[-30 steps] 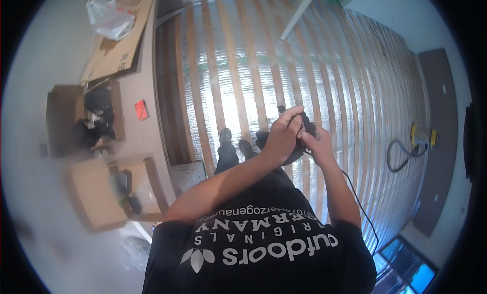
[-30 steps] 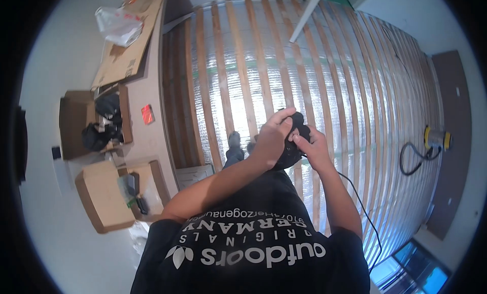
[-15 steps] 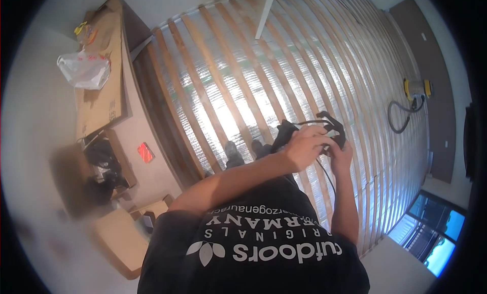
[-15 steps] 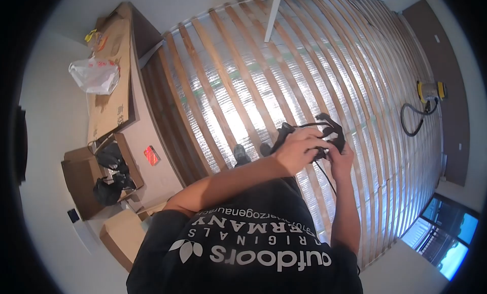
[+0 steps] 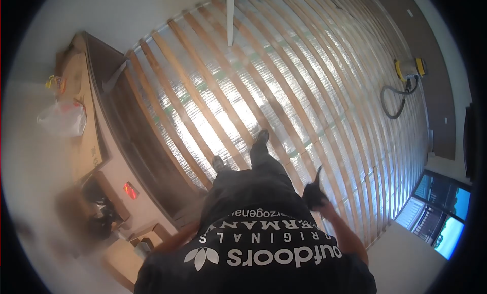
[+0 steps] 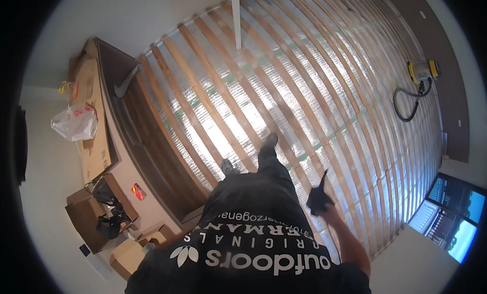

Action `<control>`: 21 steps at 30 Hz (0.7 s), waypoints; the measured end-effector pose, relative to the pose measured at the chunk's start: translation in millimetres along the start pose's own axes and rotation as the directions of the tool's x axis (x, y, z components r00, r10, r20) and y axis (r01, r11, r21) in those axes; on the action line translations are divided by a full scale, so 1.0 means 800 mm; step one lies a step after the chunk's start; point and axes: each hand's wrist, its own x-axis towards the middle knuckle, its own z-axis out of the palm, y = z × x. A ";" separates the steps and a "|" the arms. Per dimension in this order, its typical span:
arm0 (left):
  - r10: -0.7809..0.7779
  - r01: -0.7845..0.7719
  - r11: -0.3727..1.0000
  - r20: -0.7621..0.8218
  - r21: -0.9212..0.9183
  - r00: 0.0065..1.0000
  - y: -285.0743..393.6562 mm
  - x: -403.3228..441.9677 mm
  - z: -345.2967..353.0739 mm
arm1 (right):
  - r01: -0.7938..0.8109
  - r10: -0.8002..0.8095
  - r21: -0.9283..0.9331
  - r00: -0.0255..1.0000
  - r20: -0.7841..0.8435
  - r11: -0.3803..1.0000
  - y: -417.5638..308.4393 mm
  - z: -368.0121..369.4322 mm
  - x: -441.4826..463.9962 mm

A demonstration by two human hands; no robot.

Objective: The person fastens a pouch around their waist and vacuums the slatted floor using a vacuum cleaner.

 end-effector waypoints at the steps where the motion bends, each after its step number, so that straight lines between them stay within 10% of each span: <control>1: -0.070 0.067 0.992 -0.023 -0.108 0.997 0.017 -0.017 0.007 | 0.062 -0.074 0.149 0.994 0.075 0.987 0.073 0.019 0.026; 8: -0.171 0.055 0.870 -0.196 -0.489 0.966 0.216 -0.034 -0.020 | -0.076 -0.001 0.432 0.984 0.176 0.899 0.101 -0.040 0.043; 21: -0.013 -0.094 0.874 -0.217 -0.477 0.976 0.500 -0.006 -0.159 | -0.047 0.084 0.826 0.996 -0.001 0.562 -0.002 -0.217 0.110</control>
